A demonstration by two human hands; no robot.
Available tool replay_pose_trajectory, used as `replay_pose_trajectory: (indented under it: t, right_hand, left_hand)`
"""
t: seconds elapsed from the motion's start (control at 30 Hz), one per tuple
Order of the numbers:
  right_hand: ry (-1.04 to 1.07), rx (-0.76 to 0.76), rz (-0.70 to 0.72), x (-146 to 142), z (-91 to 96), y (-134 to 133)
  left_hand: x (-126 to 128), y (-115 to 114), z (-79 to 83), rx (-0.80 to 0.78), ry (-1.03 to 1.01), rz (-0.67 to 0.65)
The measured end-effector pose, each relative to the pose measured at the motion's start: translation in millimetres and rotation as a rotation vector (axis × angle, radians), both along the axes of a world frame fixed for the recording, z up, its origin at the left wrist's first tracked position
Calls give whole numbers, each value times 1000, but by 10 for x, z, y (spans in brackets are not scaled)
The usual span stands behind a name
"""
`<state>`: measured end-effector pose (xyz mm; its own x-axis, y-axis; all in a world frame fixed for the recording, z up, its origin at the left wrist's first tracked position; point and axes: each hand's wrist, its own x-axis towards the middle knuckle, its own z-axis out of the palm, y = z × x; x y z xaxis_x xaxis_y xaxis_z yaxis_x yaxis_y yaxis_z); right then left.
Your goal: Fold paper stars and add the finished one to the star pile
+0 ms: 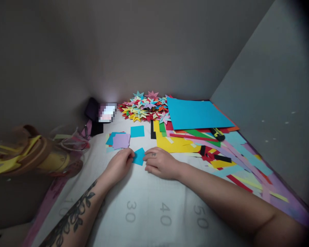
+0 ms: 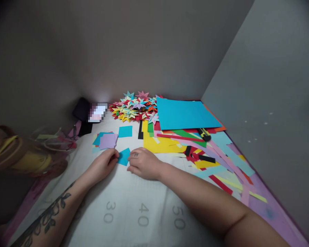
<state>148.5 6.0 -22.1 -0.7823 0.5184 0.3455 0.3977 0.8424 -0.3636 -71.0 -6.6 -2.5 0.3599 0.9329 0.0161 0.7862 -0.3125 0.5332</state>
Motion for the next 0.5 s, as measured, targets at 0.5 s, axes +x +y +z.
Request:
replay_pose_trajectory:
  t: [0.5]
  right_hand:
    - [350,103,-1,32,-19,87]
  left_hand:
    - [-19,-60,-42,172,-205,52]
